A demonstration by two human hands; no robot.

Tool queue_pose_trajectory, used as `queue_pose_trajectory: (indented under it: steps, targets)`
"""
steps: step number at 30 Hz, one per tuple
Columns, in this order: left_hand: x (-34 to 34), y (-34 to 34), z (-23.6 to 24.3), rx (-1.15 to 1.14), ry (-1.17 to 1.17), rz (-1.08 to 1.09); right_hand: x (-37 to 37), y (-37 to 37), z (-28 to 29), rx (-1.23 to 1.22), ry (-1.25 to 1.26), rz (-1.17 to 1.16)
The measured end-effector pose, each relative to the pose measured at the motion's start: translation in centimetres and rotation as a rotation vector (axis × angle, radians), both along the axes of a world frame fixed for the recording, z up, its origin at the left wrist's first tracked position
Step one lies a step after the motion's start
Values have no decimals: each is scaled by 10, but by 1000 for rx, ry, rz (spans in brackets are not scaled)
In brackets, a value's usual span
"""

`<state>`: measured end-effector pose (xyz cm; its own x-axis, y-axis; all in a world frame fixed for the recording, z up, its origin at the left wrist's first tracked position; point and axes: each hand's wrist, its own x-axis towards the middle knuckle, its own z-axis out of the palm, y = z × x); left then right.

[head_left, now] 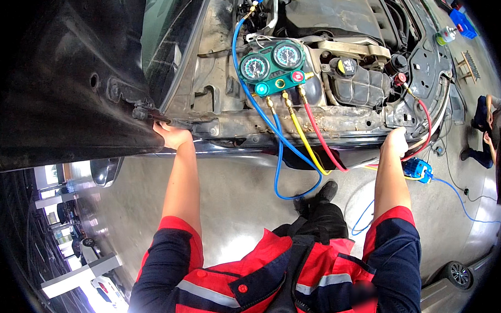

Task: The person holds their forearm and touches a small red mark by hand before reaching toward the front of a vehicle's engine bay while it is connected to a gauge manifold set and vacuum pump.

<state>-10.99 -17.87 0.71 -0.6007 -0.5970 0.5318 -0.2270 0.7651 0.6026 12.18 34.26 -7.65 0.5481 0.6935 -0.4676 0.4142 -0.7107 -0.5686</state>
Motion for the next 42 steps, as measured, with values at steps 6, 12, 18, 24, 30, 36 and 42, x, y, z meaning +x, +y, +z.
queue_pose_trajectory:
  steps: [6, 12, 18, 24, 30, 36, 42]
  targets:
    - [-2, -7, -4, -60, 26, 14, -1, -1, -1, 5, 18, 0]
    - [-1, -2, -2, -50, 47, -21, -1, 1, -2, 6, 15, -23]
    - [1, 7, 5, 72, -19, -3, 0, -1, 6, -10, 16, 28]
    - [2, 2, 4, 57, -43, -9, -1, -5, 12, -7, 44, 38]
    - [0, -2, -2, -22, 16, -28, -2, -3, 7, 2, 2, 5]
    - [0, 2, -3, 11, -9, -23, -1, -3, 8, 15, 5, -4]
    - [1, 1, 0, 26, 2, -16, -2, -6, 14, -8, 59, 33]
